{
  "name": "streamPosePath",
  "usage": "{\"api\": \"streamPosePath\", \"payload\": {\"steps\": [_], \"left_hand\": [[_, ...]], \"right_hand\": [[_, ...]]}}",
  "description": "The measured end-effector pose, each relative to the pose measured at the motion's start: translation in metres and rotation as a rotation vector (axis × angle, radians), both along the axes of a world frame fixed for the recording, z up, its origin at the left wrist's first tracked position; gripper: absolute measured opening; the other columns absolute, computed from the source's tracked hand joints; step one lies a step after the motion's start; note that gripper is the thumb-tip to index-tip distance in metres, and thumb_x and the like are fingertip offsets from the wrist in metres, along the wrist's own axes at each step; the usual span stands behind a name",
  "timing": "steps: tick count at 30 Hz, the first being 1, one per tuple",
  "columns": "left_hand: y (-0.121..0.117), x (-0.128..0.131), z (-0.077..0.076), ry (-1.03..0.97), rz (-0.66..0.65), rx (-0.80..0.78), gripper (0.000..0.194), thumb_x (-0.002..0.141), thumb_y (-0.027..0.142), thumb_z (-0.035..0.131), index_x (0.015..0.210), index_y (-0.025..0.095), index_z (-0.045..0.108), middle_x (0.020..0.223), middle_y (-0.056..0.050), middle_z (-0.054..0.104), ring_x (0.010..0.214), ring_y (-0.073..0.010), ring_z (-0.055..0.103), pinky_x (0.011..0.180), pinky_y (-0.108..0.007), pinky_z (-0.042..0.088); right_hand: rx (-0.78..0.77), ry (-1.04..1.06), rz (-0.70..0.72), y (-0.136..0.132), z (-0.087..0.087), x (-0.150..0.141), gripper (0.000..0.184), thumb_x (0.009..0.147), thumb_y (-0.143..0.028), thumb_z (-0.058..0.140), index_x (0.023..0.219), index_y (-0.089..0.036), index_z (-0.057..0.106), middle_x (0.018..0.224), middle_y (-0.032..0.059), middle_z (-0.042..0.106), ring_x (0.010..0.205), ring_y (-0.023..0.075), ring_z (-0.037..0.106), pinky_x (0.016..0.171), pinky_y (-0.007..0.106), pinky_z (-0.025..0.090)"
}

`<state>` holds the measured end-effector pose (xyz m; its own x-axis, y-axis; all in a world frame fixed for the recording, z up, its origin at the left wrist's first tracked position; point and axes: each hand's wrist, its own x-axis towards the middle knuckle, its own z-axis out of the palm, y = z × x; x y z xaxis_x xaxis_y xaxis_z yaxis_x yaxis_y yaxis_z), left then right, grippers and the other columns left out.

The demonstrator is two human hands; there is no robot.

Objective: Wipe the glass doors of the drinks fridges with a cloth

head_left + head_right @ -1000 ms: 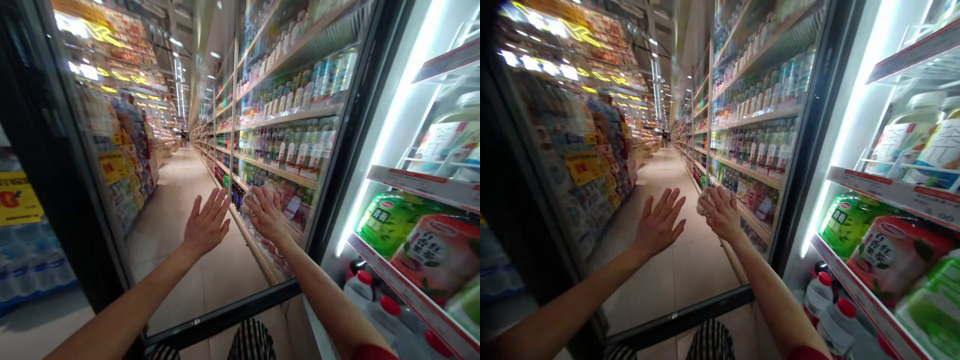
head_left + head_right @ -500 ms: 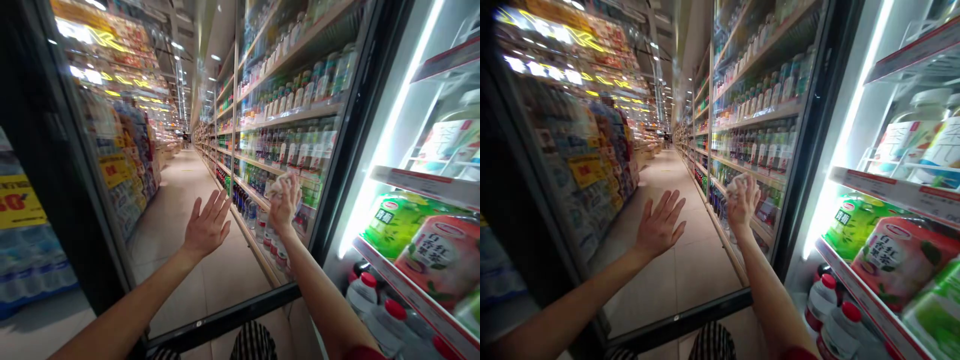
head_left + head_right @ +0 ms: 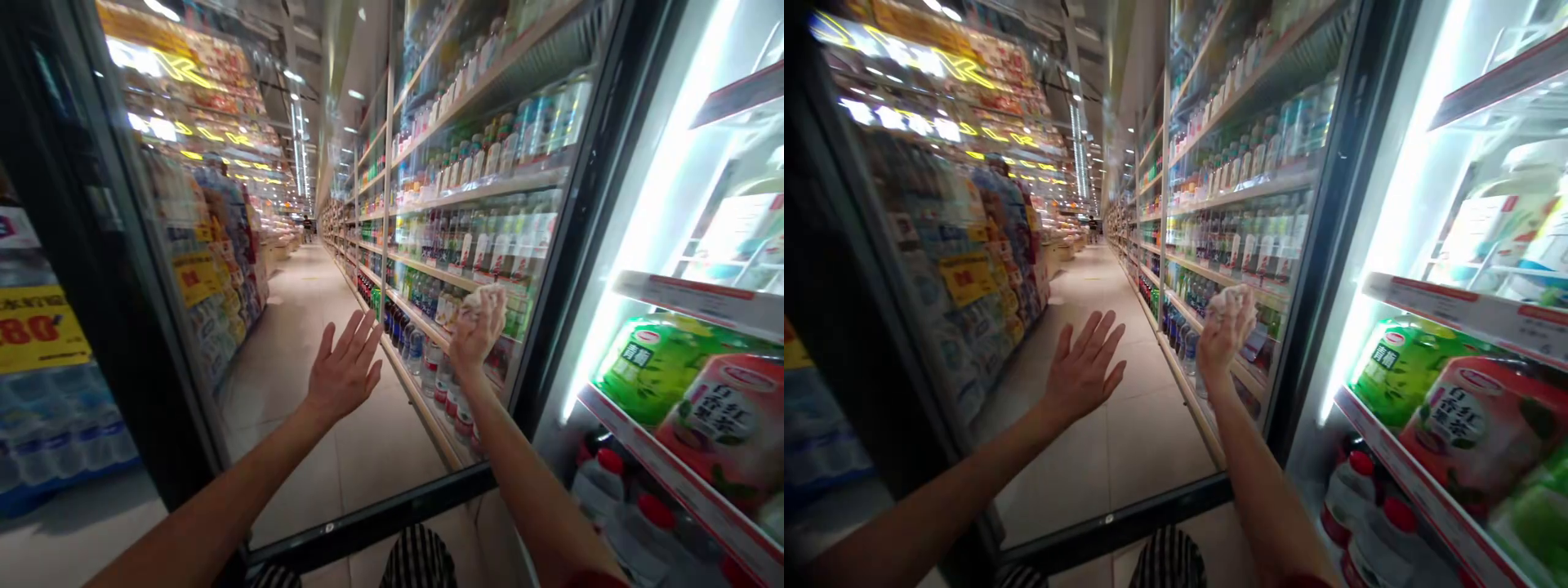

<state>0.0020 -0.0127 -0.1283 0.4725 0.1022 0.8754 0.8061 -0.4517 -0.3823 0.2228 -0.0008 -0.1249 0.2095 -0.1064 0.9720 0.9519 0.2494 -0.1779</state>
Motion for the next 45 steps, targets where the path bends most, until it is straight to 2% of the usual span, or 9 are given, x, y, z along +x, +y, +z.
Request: {"api": "streamPosePath", "payload": {"steps": [4,10,16,20,22,27,33,39,45], "left_hand": [[-0.001,0.0,0.001,0.007,0.021,0.001,0.058,0.083,0.031,0.049,0.137,0.018,0.032,0.14,-0.009,0.038,0.135,-0.0197,0.026,0.113,-0.043,0.009],[-0.002,0.0,0.001,0.016,0.034,0.01,0.055,0.084,0.033,0.047,0.135,0.017,0.034,0.14,-0.009,0.038,0.136,-0.0188,0.022,0.113,-0.042,0.008],[0.0,-0.001,0.0,0.01,0.024,0.013,0.057,0.083,0.032,0.049,0.136,0.018,0.033,0.14,-0.009,0.038,0.136,-0.0178,0.021,0.113,-0.042,0.008],[0.001,-0.002,-0.001,0.01,0.002,0.013,0.058,0.083,0.031,0.049,0.137,0.019,0.031,0.141,-0.008,0.036,0.137,-0.0175,0.018,0.113,-0.042,0.008],[0.0,0.0,-0.001,0.001,-0.004,0.012,0.058,0.082,0.031,0.049,0.136,0.019,0.032,0.141,-0.009,0.036,0.137,-0.0181,0.019,0.113,-0.043,0.009],[-0.003,0.008,0.007,0.025,-0.033,0.014,0.054,0.082,0.03,0.05,0.133,0.017,0.038,0.14,-0.01,0.038,0.136,-0.0199,0.022,0.112,-0.04,0.013],[0.001,0.016,0.015,0.033,-0.02,0.028,0.053,0.082,0.03,0.049,0.133,0.017,0.039,0.141,-0.011,0.037,0.136,-0.0207,0.023,0.113,-0.042,0.01],[0.002,0.015,0.014,0.023,-0.012,0.025,0.055,0.081,0.03,0.052,0.133,0.017,0.039,0.141,-0.01,0.037,0.135,-0.0206,0.024,0.113,-0.041,0.009],[0.001,0.017,0.014,0.017,-0.027,0.037,0.056,0.081,0.03,0.052,0.133,0.017,0.038,0.141,-0.01,0.036,0.136,-0.0205,0.023,0.113,-0.041,0.008]], "right_hand": [[-0.15,-0.442,0.087,-0.004,-0.017,-0.008,0.04,0.08,-0.027,0.046,0.119,-0.037,0.05,0.136,-0.0032,0.043,0.13,0.018,0.036,0.107,0.041,0.029],[0.006,0.038,0.001,0.005,-0.013,0.02,0.051,0.086,-0.018,0.028,0.137,-0.015,0.026,0.146,0.019,0.022,0.138,0.0258,0.016,0.105,0.059,0.02],[-0.162,-0.42,0.087,-0.003,-0.038,0.005,0.04,0.08,-0.027,0.047,0.119,-0.036,0.05,0.137,-0.0016,0.043,0.13,0.0189,0.036,0.107,0.044,0.03],[0.008,0.011,0.018,0.004,-0.023,0.029,0.049,0.086,-0.019,0.031,0.134,-0.017,0.032,0.144,0.0168,0.028,0.137,0.0248,0.02,0.106,0.056,0.022],[0.037,0.154,0.009,0.006,-0.019,0.027,0.048,0.087,-0.019,0.03,0.134,-0.016,0.033,0.143,0.0178,0.03,0.137,0.0238,0.021,0.107,0.055,0.022],[-0.182,-0.348,0.066,0.002,-0.024,0.014,0.038,0.084,-0.023,0.041,0.121,-0.025,0.048,0.139,0.0109,0.038,0.135,0.0253,0.025,0.106,0.054,0.024],[0.021,0.105,0.012,0.005,0.001,0.035,0.047,0.088,-0.018,0.022,0.135,-0.015,0.03,0.142,0.019,0.03,0.134,0.021,0.027,0.106,0.053,0.024],[-0.179,-0.378,0.059,0.003,-0.012,0.027,0.037,0.082,-0.028,0.041,0.117,-0.025,0.053,0.135,0.0058,0.044,0.132,0.023,0.032,0.106,0.049,0.027],[0.026,0.014,0.033,0.006,0.006,0.03,0.048,0.088,-0.019,0.024,0.136,-0.015,0.03,0.143,0.0164,0.03,0.136,0.0221,0.023,0.107,0.052,0.023]]}}
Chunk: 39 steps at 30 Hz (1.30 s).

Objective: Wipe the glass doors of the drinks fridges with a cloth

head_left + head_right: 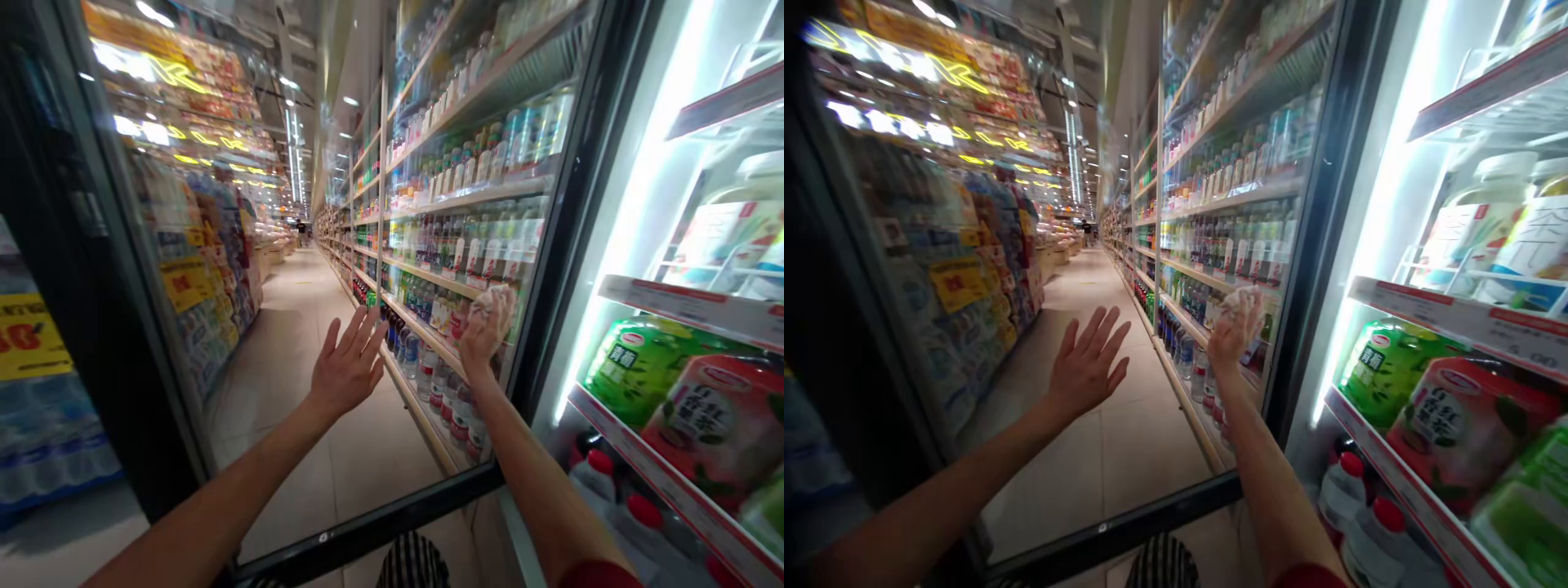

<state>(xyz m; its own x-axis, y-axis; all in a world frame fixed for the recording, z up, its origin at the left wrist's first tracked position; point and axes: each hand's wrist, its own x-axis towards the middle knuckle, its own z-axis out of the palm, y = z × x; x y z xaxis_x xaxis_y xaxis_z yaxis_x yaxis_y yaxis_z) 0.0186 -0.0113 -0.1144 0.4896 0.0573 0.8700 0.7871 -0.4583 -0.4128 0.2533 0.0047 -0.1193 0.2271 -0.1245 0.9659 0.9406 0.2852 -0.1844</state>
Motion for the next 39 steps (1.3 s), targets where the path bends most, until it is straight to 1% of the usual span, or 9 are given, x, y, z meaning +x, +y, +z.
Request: {"api": "streamPosePath", "payload": {"steps": [5,11,16,22,26,28,34,36,39], "left_hand": [[0.0,0.0,0.0,-0.006,0.003,-0.002,0.054,0.081,0.03,0.052,0.132,0.017,0.04,0.14,-0.01,0.037,0.135,-0.0205,0.024,0.113,-0.041,0.009],[0.0,0.0,0.0,-0.006,-0.007,-0.008,0.057,0.081,0.029,0.052,0.135,0.018,0.036,0.141,-0.01,0.036,0.135,-0.0206,0.024,0.113,-0.041,0.008],[0.0,0.0,0.0,-0.005,-0.004,-0.019,0.057,0.082,0.03,0.051,0.135,0.018,0.035,0.141,-0.01,0.035,0.136,-0.0207,0.023,0.113,-0.042,0.01],[0.0,0.0,-0.001,0.002,0.016,-0.011,0.055,0.082,0.029,0.05,0.134,0.018,0.037,0.141,-0.009,0.036,0.136,-0.0204,0.024,0.113,-0.041,0.01],[-0.001,-0.001,0.0,-0.001,0.007,-0.015,0.056,0.082,0.03,0.05,0.135,0.018,0.036,0.141,-0.01,0.037,0.135,-0.021,0.026,0.112,-0.042,0.011],[-0.001,-0.002,0.001,0.002,0.005,-0.014,0.056,0.082,0.03,0.05,0.134,0.018,0.037,0.14,-0.01,0.038,0.135,-0.0208,0.026,0.112,-0.041,0.011],[-0.001,-0.002,-0.002,0.02,0.028,-0.005,0.052,0.083,0.03,0.049,0.132,0.017,0.04,0.141,-0.009,0.037,0.135,-0.0204,0.025,0.113,-0.041,0.011],[-0.002,0.0,-0.002,0.002,0.014,-0.004,0.053,0.082,0.03,0.05,0.132,0.017,0.04,0.14,-0.01,0.038,0.135,-0.0207,0.025,0.113,-0.041,0.011],[-0.004,0.004,0.003,-0.019,-0.042,0.007,0.056,0.081,0.03,0.051,0.133,0.017,0.038,0.139,-0.011,0.039,0.135,-0.021,0.024,0.113,-0.042,0.011]], "right_hand": [[-0.168,-0.476,0.05,-0.007,-0.013,-0.016,0.037,0.082,-0.027,0.045,0.118,-0.03,0.051,0.137,0.0023,0.043,0.132,0.0212,0.032,0.108,0.045,0.026],[-0.017,0.033,-0.012,-0.002,-0.007,-0.008,0.047,0.088,-0.018,0.027,0.134,-0.012,0.031,0.143,0.0196,0.029,0.136,0.0243,0.022,0.106,0.054,0.022],[-0.172,-0.496,0.07,-0.009,-0.026,-0.025,0.038,0.082,-0.026,0.042,0.119,-0.029,0.051,0.137,0.0027,0.043,0.132,0.0202,0.031,0.108,0.045,0.026],[-0.003,0.059,-0.013,-0.001,-0.012,-0.016,0.049,0.086,-0.018,0.029,0.135,-0.013,0.031,0.145,0.0194,0.025,0.137,0.0237,0.017,0.106,0.055,0.02],[-0.134,-0.312,0.052,-0.004,-0.018,-0.042,0.038,0.081,-0.024,0.044,0.118,-0.03,0.052,0.137,0.0037,0.043,0.133,0.0197,0.03,0.109,0.045,0.024],[-0.151,-0.419,0.064,-0.003,-0.016,-0.033,0.039,0.081,-0.024,0.044,0.119,-0.03,0.051,0.138,0.0034,0.042,0.134,0.0203,0.029,0.109,0.048,0.023],[0.024,0.238,-0.022,0.008,0.009,0.034,0.048,0.088,-0.022,0.023,0.134,-0.014,0.032,0.141,0.0184,0.032,0.135,0.0226,0.024,0.106,0.055,0.023],[-0.01,0.169,-0.014,0.006,0.002,0.03,0.045,0.087,-0.025,0.029,0.131,-0.016,0.039,0.14,0.0161,0.035,0.134,0.0227,0.026,0.106,0.053,0.024],[-0.181,-0.237,0.029,0.0,-0.011,0.015,0.038,0.082,-0.027,0.042,0.119,-0.024,0.052,0.137,0.0074,0.042,0.133,0.0225,0.03,0.106,0.05,0.026]]}}
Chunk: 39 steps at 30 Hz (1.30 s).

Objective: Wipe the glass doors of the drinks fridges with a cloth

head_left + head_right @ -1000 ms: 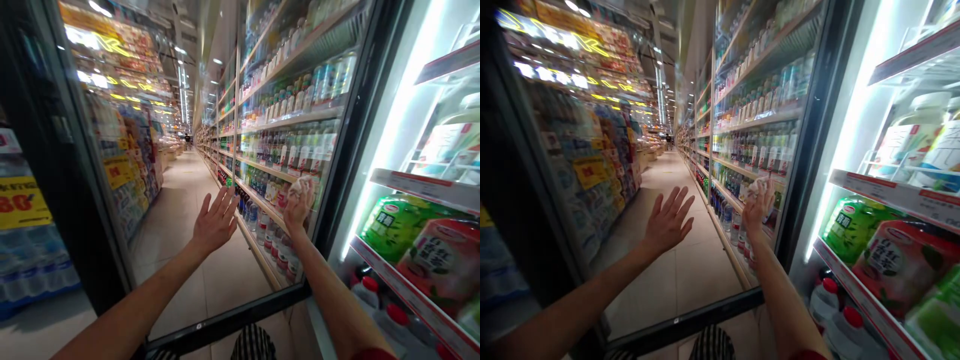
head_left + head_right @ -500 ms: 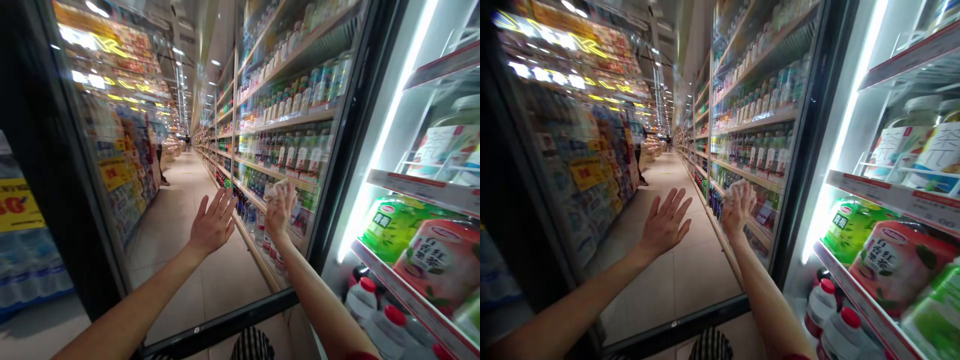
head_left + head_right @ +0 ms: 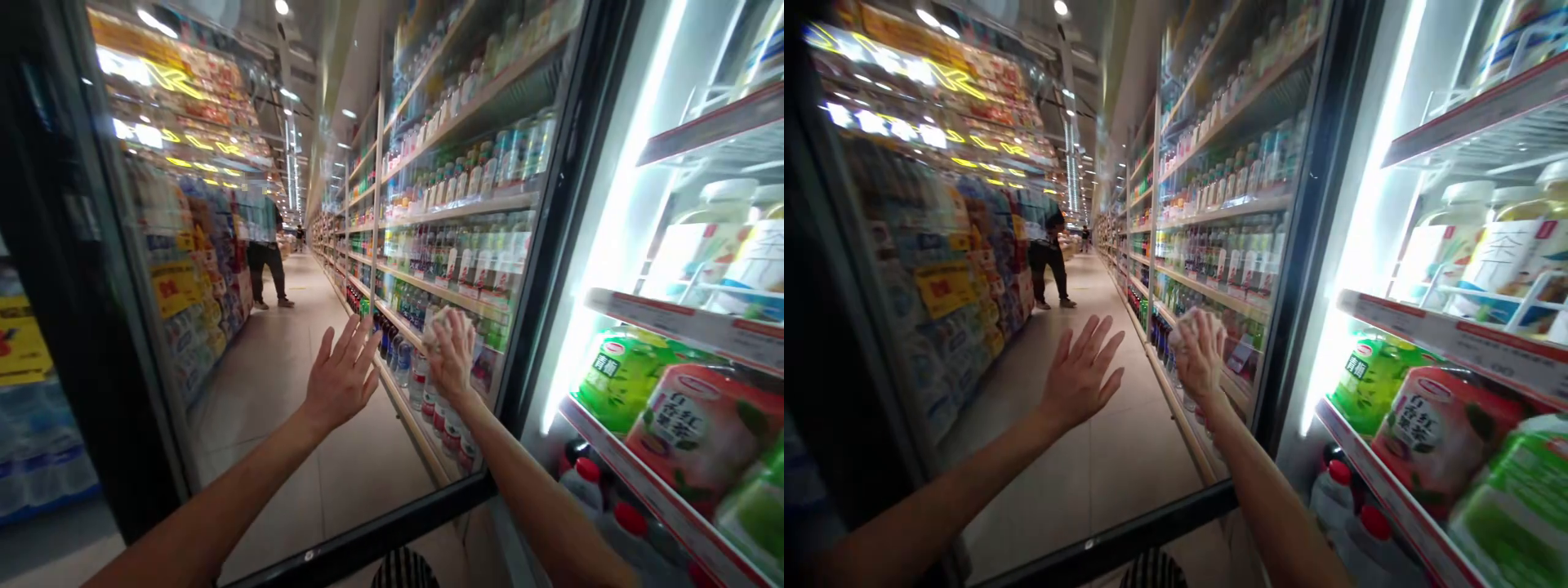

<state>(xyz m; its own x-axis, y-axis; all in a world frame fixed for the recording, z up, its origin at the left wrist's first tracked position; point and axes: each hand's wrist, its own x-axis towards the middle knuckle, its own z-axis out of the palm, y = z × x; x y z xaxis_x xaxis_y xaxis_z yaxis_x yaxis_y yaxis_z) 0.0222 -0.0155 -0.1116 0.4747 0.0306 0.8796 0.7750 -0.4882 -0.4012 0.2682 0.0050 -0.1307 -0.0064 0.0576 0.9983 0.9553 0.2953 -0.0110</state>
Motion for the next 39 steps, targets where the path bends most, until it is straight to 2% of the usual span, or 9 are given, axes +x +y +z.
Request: {"api": "streamPosePath", "payload": {"steps": [2,7,12,15,18,23,29,34,39], "left_hand": [[-0.001,0.003,0.008,-0.01,-0.034,0.019,0.057,0.082,0.029,0.051,0.135,0.017,0.035,0.139,-0.011,0.04,0.135,-0.0204,0.025,0.113,-0.041,0.01],[0.002,0.006,0.026,-0.027,-0.024,0.006,0.062,0.082,0.028,0.049,0.139,0.018,0.027,0.142,-0.011,0.035,0.135,-0.0222,0.025,0.113,-0.043,0.01],[0.006,0.004,0.026,-0.011,-0.011,-0.018,0.061,0.083,0.028,0.048,0.139,0.017,0.028,0.143,-0.01,0.033,0.135,-0.0221,0.024,0.113,-0.043,0.009],[0.006,0.004,0.024,-0.006,-0.011,-0.022,0.059,0.083,0.028,0.047,0.138,0.017,0.03,0.143,-0.01,0.032,0.136,-0.0218,0.022,0.113,-0.043,0.009],[0.005,0.005,0.021,0.004,-0.002,-0.013,0.056,0.083,0.028,0.048,0.136,0.015,0.033,0.143,-0.011,0.032,0.136,-0.0219,0.021,0.113,-0.043,0.01],[0.002,-0.001,0.002,0.045,0.004,-0.032,0.052,0.083,0.027,0.047,0.133,0.014,0.038,0.141,-0.01,0.036,0.136,-0.0208,0.023,0.113,-0.041,0.011],[0.0,-0.01,-0.017,0.078,-0.013,-0.034,0.05,0.082,0.025,0.047,0.131,0.015,0.042,0.139,-0.01,0.039,0.135,-0.02,0.024,0.114,-0.039,0.009],[0.0,-0.01,-0.02,0.071,-0.028,-0.048,0.054,0.081,0.023,0.048,0.134,0.015,0.038,0.139,-0.01,0.039,0.135,-0.02,0.024,0.114,-0.039,0.009],[-0.001,-0.013,-0.028,0.082,-0.029,-0.062,0.054,0.082,0.024,0.048,0.134,0.016,0.037,0.14,-0.009,0.039,0.135,-0.019,0.024,0.114,-0.038,0.008]], "right_hand": [[-0.007,-0.1,0.005,-0.002,0.003,-0.001,0.039,0.083,-0.025,0.041,0.12,-0.024,0.051,0.138,0.0074,0.041,0.133,0.023,0.03,0.106,0.051,0.026],[0.169,0.268,-0.067,0.0,0.023,-0.003,0.048,0.088,-0.018,0.023,0.134,-0.009,0.032,0.144,0.0197,0.026,0.137,0.0238,0.02,0.107,0.051,0.022],[-0.027,-0.18,0.033,-0.007,-0.008,-0.028,0.038,0.082,-0.024,0.042,0.118,-0.027,0.053,0.138,0.0043,0.042,0.132,0.0215,0.031,0.108,0.047,0.025],[0.048,0.05,-0.021,-0.007,-0.023,-0.024,0.046,0.085,-0.02,0.035,0.13,-0.021,0.04,0.143,0.0114,0.033,0.135,0.0238,0.023,0.107,0.052,0.023],[0.116,0.318,-0.08,-0.007,-0.04,-0.031,0.051,0.087,-0.018,0.03,0.138,-0.017,0.027,0.146,0.0174,0.023,0.138,0.0242,0.016,0.107,0.052,0.022],[-0.065,-0.105,0.014,-0.012,-0.07,-0.06,0.045,0.082,-0.022,0.045,0.127,-0.03,0.042,0.143,0.0068,0.033,0.134,0.0269,0.028,0.104,0.054,0.028],[0.06,0.322,-0.077,-0.011,-0.064,-0.072,0.056,0.086,-0.018,0.034,0.14,-0.025,0.023,0.149,0.0122,0.019,0.137,0.0269,0.019,0.104,0.057,0.027],[-0.087,-0.124,0.017,-0.017,-0.084,-0.085,0.053,0.082,-0.022,0.043,0.132,-0.037,0.035,0.144,0.0014,0.033,0.133,0.0249,0.031,0.104,0.054,0.031],[0.046,0.4,-0.07,-0.009,-0.079,-0.059,0.052,0.087,-0.021,0.034,0.138,-0.02,0.027,0.145,0.0158,0.027,0.137,0.0264,0.02,0.103,0.059,0.026]]}}
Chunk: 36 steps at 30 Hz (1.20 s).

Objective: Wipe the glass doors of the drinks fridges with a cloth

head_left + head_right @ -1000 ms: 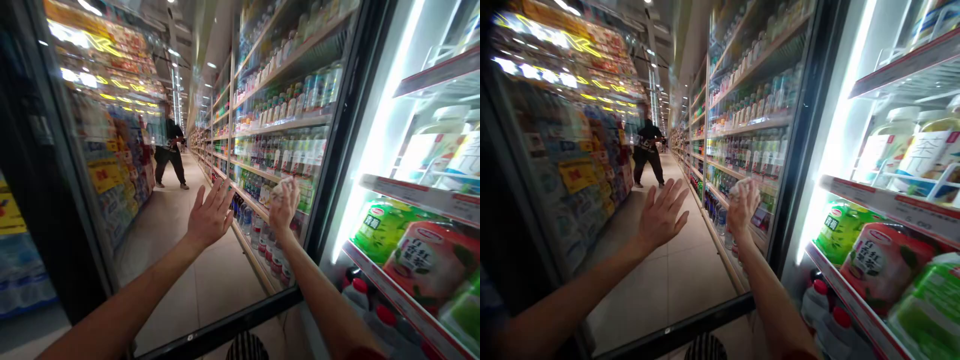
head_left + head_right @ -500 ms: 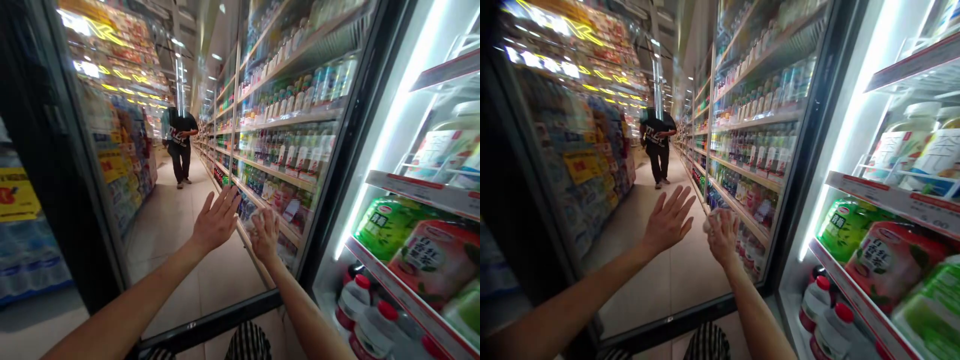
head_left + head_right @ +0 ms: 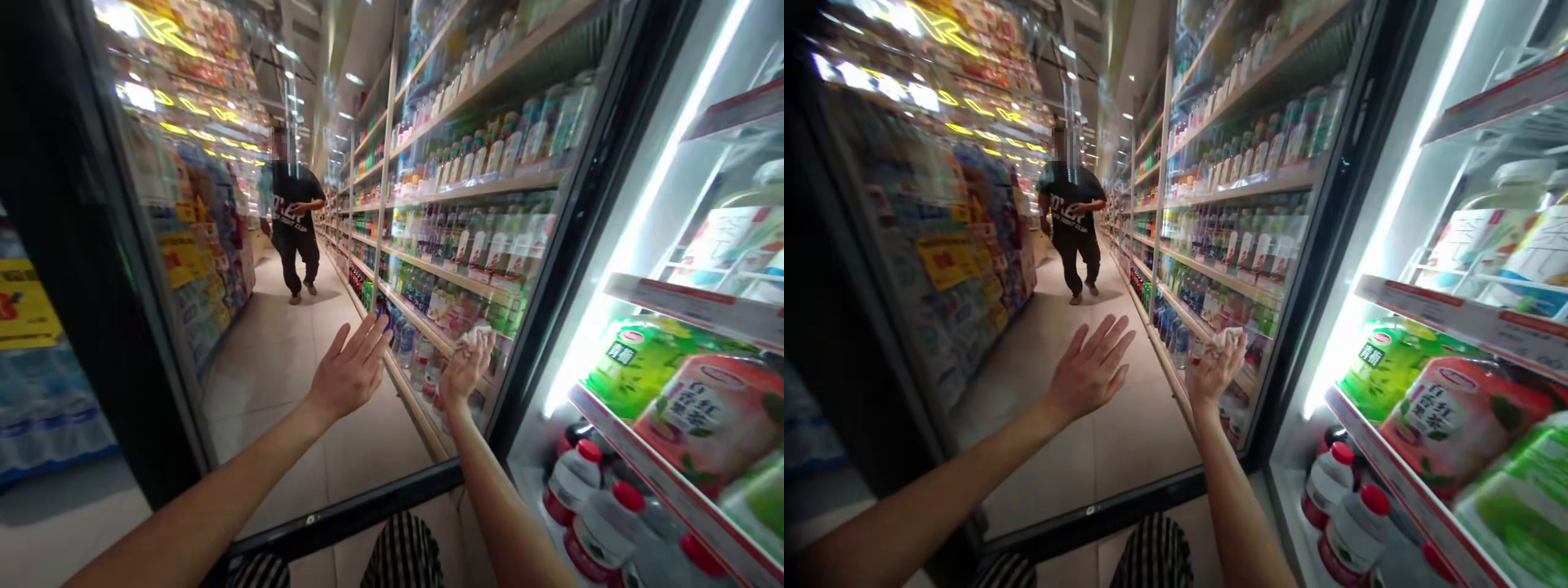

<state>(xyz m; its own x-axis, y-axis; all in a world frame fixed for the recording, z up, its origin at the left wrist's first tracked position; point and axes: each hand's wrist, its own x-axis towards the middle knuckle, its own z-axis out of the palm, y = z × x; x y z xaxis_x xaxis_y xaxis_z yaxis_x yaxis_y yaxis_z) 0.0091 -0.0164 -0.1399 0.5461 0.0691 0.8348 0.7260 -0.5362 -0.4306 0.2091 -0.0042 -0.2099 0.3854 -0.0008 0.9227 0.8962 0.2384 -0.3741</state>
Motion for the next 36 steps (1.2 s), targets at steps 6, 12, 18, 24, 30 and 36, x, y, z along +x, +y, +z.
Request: {"api": "streamPosePath", "payload": {"steps": [6,12,18,24,30,36], "left_hand": [[0.0,0.0,-0.007,-0.018,-0.013,-0.029,0.06,0.081,0.023,0.048,0.138,0.017,0.03,0.139,-0.01,0.039,0.135,-0.0195,0.024,0.114,-0.039,0.008],[-0.001,0.002,-0.018,-0.039,0.003,-0.042,0.061,0.08,0.023,0.049,0.138,0.017,0.031,0.139,-0.01,0.039,0.135,-0.0201,0.025,0.114,-0.04,0.009],[-0.003,0.0,-0.025,0.015,0.0,-0.029,0.056,0.08,0.022,0.048,0.135,0.016,0.037,0.137,-0.009,0.043,0.135,-0.019,0.024,0.114,-0.039,0.006],[-0.002,-0.001,-0.03,0.024,0.015,-0.02,0.053,0.08,0.022,0.048,0.132,0.016,0.04,0.137,-0.009,0.043,0.135,-0.0191,0.024,0.114,-0.039,0.005],[-0.001,-0.001,-0.03,0.036,0.03,-0.008,0.049,0.082,0.023,0.047,0.13,0.016,0.043,0.138,-0.008,0.042,0.135,-0.0193,0.025,0.114,-0.039,0.006],[-0.001,0.0,-0.03,0.016,0.022,-0.01,0.05,0.081,0.023,0.048,0.131,0.016,0.042,0.137,-0.008,0.042,0.135,-0.0188,0.026,0.114,-0.039,0.005]], "right_hand": [[-0.173,-0.429,0.095,-0.004,-0.023,-0.001,0.046,0.083,-0.022,0.042,0.129,-0.025,0.042,0.143,0.0124,0.032,0.136,0.0279,0.023,0.104,0.059,0.025],[0.006,0.02,-0.007,0.0,-0.013,0.005,0.05,0.087,-0.019,0.033,0.137,-0.021,0.029,0.145,0.0152,0.026,0.136,0.0259,0.021,0.105,0.056,0.026],[-0.171,-0.429,0.081,-0.007,-0.034,-0.002,0.051,0.085,-0.021,0.039,0.135,-0.027,0.032,0.146,0.011,0.027,0.136,0.0291,0.022,0.102,0.061,0.027],[-0.06,-0.125,-0.01,-0.006,-0.017,-0.005,0.052,0.086,-0.02,0.034,0.138,-0.023,0.027,0.146,0.0144,0.025,0.135,0.0265,0.024,0.104,0.055,0.03],[-0.1,-0.271,0.025,-0.003,-0.016,0.002,0.051,0.086,-0.021,0.034,0.136,-0.023,0.03,0.146,0.0131,0.024,0.136,0.0275,0.02,0.104,0.057,0.026],[-0.128,-0.292,0.05,-0.005,-0.019,-0.001,0.046,0.085,-0.022,0.039,0.131,-0.023,0.039,0.144,0.0119,0.03,0.135,0.0259,0.023,0.106,0.054,0.026]]}}
